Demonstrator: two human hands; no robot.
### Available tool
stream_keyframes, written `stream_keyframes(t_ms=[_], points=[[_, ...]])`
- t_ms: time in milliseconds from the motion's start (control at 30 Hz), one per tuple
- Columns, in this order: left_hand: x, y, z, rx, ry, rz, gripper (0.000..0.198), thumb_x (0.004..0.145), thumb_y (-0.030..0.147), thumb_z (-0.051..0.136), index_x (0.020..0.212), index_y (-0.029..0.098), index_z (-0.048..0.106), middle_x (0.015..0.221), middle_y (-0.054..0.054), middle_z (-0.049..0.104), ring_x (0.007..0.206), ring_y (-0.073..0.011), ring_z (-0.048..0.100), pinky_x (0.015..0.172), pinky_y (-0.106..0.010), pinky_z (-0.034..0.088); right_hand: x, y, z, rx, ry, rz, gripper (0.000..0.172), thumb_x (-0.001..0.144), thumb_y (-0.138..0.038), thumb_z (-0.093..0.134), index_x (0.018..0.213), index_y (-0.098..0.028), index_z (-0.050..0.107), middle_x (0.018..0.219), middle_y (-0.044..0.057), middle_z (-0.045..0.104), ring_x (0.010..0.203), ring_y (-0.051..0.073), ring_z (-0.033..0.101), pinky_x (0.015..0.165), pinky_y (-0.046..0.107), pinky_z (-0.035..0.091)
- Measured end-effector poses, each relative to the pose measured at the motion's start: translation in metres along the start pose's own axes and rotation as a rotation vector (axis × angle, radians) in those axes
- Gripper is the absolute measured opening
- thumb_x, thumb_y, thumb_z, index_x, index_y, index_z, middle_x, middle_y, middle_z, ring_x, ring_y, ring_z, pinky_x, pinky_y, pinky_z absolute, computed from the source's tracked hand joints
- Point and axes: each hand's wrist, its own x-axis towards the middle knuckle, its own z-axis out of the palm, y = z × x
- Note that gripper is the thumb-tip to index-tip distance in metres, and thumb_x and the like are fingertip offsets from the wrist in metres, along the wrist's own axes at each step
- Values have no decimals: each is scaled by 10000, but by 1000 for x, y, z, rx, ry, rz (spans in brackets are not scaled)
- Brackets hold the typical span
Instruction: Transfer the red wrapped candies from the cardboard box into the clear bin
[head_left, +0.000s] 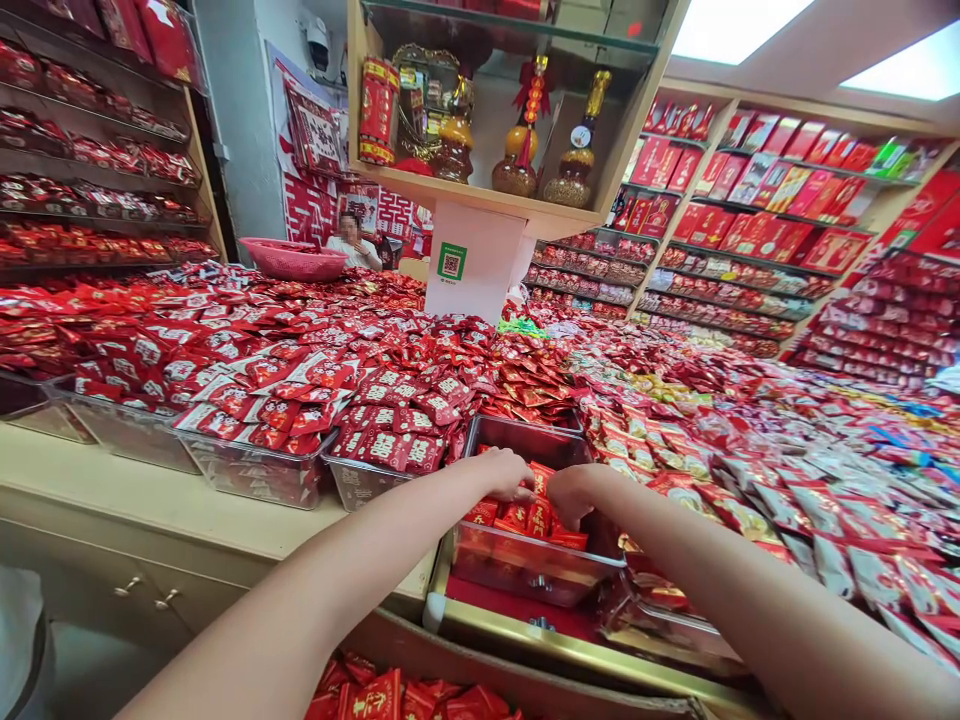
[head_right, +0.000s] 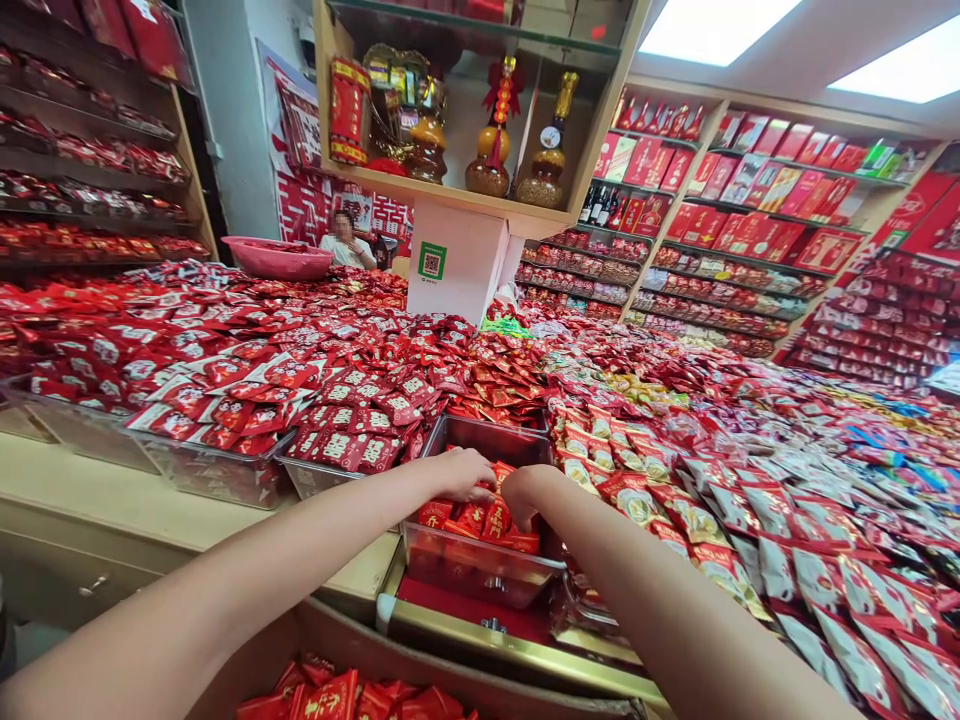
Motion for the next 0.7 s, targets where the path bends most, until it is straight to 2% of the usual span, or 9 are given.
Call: stream_keyframes(t_ms=[200, 300, 467, 600, 700], points=[[2, -2, 1, 47, 6, 25, 318, 674, 528, 467, 891, 335, 597, 1022, 0, 581, 938, -225, 514, 753, -351, 402, -9, -5, 0, 33, -14, -12, 225, 433, -229, 715, 617, -120, 647, 618, 20, 601, 738, 244, 579, 679, 337, 450], [2, 0, 1, 70, 16, 27, 276, 687, 482, 477, 871, 321, 605, 982, -14, 594, 910, -228, 522, 734, -354, 407, -16, -11, 0, 55, -31, 10, 171, 424, -231, 716, 504, -120, 613, 590, 18, 595, 746, 249, 580, 710, 359, 446], [-2, 3, 0, 108, 56, 62, 234, 684, 400, 505, 842, 260, 607, 937, -54, 593, 895, -241, 513, 730, -378, 407, -25, -18, 2, 89, 5, 74, 216, 417, -145, 702, 339, -129, 501, 529, 24, 575, 793, 274, 570, 763, 397, 424], [-5, 5, -1, 104, 93, 69, 255, 666, 374, 527, 866, 231, 593, 908, -66, 593, 879, -228, 520, 717, -352, 422, -33, -21, 3, 150, 98, 81, 287, 398, -9, 655, 265, -133, 433, 445, 23, 538, 743, 279, 579, 737, 399, 434], [-5, 6, -6, 64, 132, 50, 205, 670, 288, 521, 844, 215, 600, 887, -56, 604, 858, -202, 536, 723, -312, 425, -39, -23, 5, 250, 260, 61, 250, 418, 59, 590, 283, -116, 474, 437, 48, 550, 682, 270, 590, 695, 385, 446]])
